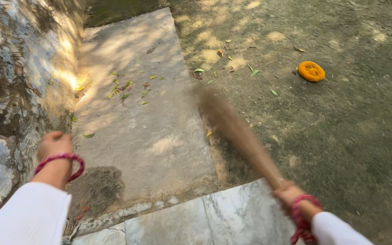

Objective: The person sweeps an outdoor concrete and dirt area using a handheld broom made of stiff fibers, moving leaves and debris toward a central point.

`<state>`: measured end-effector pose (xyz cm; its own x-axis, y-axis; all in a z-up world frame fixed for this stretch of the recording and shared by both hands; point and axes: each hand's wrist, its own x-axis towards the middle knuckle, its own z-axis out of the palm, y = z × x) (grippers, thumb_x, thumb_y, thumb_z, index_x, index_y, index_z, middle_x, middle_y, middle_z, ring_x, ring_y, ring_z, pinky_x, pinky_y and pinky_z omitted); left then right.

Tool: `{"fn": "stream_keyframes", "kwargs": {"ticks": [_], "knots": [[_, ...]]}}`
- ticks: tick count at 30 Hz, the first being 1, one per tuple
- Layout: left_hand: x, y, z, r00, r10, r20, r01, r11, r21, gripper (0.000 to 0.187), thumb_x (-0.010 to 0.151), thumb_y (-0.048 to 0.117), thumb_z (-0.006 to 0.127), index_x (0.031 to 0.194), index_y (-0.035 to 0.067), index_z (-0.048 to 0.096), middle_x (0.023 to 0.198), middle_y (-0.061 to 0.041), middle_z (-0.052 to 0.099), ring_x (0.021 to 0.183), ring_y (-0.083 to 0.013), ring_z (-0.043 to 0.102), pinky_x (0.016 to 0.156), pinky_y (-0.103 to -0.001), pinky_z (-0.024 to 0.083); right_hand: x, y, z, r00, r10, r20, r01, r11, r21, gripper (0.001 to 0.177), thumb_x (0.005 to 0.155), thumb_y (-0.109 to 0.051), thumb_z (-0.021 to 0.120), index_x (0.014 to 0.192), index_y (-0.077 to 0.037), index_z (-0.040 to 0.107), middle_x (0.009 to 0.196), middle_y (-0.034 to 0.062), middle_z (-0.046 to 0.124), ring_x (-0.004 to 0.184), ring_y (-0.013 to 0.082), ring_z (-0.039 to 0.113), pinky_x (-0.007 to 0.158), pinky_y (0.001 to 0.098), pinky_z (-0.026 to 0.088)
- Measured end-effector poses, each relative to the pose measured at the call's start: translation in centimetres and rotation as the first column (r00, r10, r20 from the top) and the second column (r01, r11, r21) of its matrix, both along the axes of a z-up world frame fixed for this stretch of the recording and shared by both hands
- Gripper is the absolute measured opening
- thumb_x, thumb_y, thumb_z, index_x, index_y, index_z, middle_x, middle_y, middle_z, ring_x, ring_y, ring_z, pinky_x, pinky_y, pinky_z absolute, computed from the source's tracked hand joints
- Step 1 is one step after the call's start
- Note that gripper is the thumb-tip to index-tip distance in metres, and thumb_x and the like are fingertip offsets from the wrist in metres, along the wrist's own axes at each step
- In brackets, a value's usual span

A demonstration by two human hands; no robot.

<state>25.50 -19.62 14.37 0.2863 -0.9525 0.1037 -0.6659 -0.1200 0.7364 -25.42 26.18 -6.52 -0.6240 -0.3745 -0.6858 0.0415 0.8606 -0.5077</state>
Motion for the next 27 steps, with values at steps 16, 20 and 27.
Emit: {"fn": "stream_keyframes", "kwargs": {"ticks": [16,20,27], "knots": [[-13.5,0.4,-1.5,0.94,-0.299,0.168,0.297,0.954,0.032,0.041,0.094,0.029,0.069,0.133,0.015,0.063,0.111,-0.009,0.074,0.104,-0.0325,0.069,0.088,-0.048,0.052,7.1,1.0,14.7,0.813,0.561,-0.154,-0.466,0.787,0.404,0.073,0.092,-0.057,0.065,0.15,-0.03,0.031,0.11,0.011,0.074,0.075,0.0188,0.073,0.067,0.0337,0.061],[-14.7,1.1,-2.9,0.932,-0.337,0.129,0.335,0.941,0.041,0.042,0.092,0.026,0.068,0.132,0.015,0.062,0.109,-0.008,0.075,0.103,-0.0312,0.069,0.088,-0.047,0.052,5.4,0.8,14.7,0.987,0.103,-0.125,-0.071,0.968,0.241,0.073,0.089,-0.042,0.075,0.143,-0.012,0.035,0.101,0.0206,0.076,0.066,0.0268,0.071,0.061,0.0385,0.06],[-14.8,0.6,-3.4,0.932,-0.347,0.11,0.362,0.913,-0.186,0.035,0.096,0.02,0.064,0.131,0.014,0.064,0.11,-0.01,0.073,0.099,-0.0317,0.07,0.086,-0.046,0.053,3.2,-2.0,15.7,0.921,-0.118,-0.372,0.044,0.979,-0.201,0.08,0.071,-0.018,0.081,0.136,-0.008,0.034,0.076,0.0186,0.074,0.052,0.0251,0.071,0.049,0.0393,0.059]]}}
